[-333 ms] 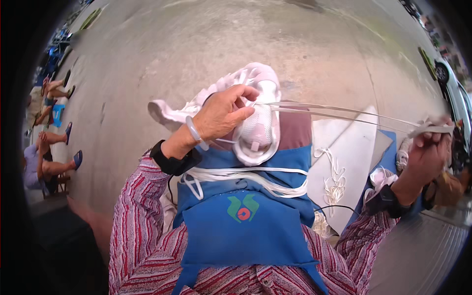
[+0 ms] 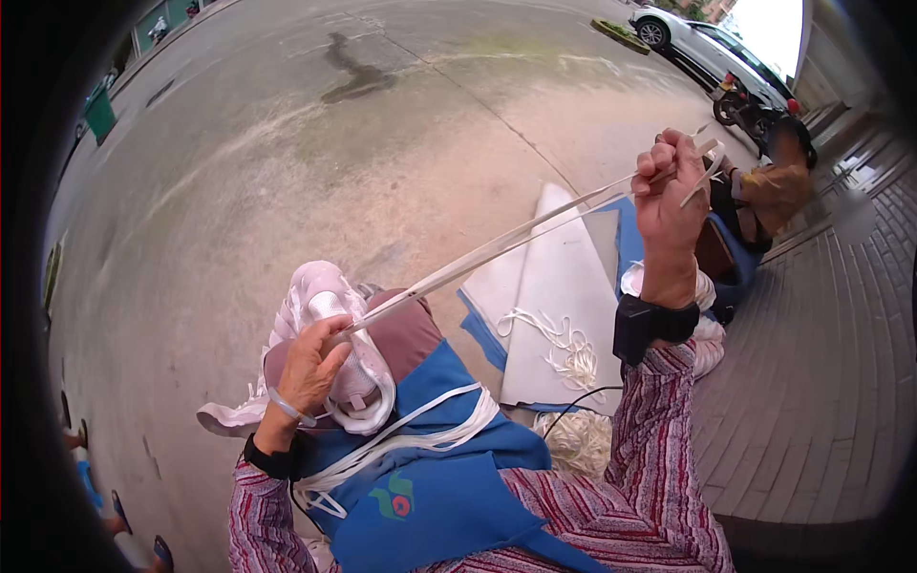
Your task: The recorder is threading laces through the eyelets of a white athletic shoe.
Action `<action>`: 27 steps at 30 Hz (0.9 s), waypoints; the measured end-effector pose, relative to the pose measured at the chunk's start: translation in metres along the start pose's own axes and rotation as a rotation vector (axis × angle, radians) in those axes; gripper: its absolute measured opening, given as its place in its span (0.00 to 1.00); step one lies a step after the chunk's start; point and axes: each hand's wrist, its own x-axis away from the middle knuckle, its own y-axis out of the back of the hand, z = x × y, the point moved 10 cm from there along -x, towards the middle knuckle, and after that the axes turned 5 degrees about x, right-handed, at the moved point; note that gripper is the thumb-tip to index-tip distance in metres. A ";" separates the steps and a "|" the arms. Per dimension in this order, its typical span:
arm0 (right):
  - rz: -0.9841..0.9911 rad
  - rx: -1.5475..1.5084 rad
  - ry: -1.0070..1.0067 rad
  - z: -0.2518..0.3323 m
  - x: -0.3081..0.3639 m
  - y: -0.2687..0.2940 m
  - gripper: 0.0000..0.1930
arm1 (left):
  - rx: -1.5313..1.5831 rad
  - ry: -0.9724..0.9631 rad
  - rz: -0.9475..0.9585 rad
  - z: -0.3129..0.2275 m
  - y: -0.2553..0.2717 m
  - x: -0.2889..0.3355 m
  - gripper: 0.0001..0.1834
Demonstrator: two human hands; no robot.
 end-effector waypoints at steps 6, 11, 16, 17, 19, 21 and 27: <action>-0.027 0.029 0.099 0.023 -0.004 0.002 0.15 | 0.040 -0.119 -0.019 0.027 0.001 -0.007 0.16; -0.080 0.101 0.211 0.046 -0.005 0.005 0.15 | -0.014 -0.119 -0.097 0.017 0.008 -0.010 0.10; -0.097 -0.027 0.254 0.067 -0.016 0.017 0.14 | -0.001 -0.148 -0.114 0.022 0.008 -0.013 0.08; -0.073 -0.014 0.253 0.075 -0.016 0.017 0.13 | 0.018 -0.130 -0.101 0.026 0.006 -0.013 0.08; -0.031 -0.085 0.230 0.083 -0.018 0.015 0.13 | 0.032 -0.107 -0.087 0.028 0.004 -0.014 0.09; 0.084 -0.243 0.152 0.084 -0.023 0.008 0.11 | 0.019 -0.124 -0.094 0.028 0.004 -0.016 0.08; 0.115 -0.223 0.210 0.112 -0.022 0.004 0.11 | 0.053 -0.111 -0.078 0.028 -0.003 -0.033 0.08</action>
